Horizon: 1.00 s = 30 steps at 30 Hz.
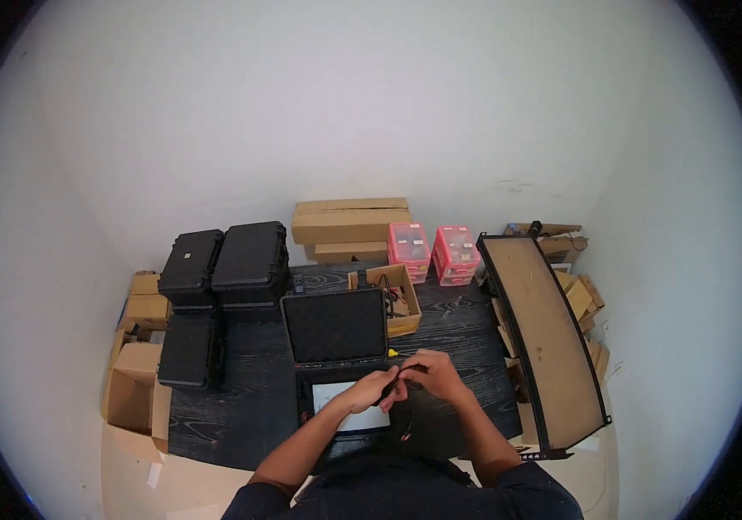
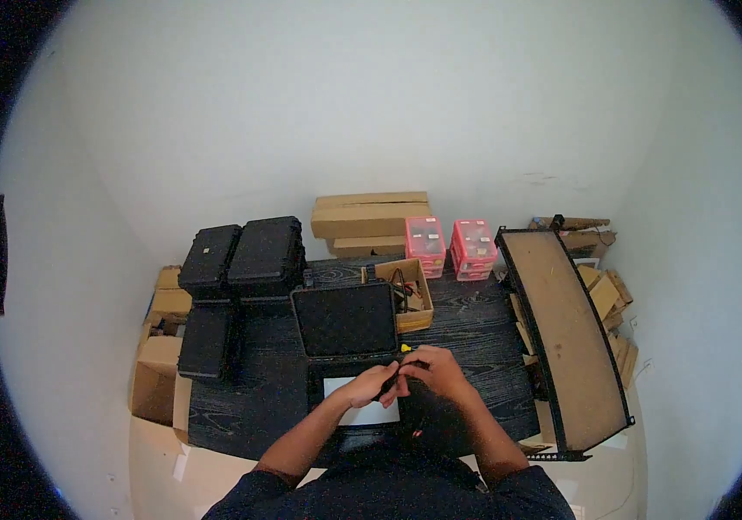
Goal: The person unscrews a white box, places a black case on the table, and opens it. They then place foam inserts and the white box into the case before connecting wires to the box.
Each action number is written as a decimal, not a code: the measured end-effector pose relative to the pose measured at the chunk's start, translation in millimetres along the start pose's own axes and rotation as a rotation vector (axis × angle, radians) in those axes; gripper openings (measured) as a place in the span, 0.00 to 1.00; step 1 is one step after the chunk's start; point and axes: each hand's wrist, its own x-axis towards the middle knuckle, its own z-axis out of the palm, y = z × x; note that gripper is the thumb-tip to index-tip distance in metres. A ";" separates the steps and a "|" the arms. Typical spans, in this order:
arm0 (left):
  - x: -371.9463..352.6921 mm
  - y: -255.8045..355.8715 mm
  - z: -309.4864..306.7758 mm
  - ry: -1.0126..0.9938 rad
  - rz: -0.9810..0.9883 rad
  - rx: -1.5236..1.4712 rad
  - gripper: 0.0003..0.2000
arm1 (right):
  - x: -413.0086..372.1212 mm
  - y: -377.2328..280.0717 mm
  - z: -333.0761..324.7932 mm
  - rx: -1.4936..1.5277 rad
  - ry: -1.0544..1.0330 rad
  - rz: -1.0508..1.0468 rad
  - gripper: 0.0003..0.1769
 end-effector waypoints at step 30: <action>19.0 -28.5 -32.5 0.612 0.442 0.759 0.19 | -10.8 -7.5 36.3 -0.123 -0.221 0.093 0.12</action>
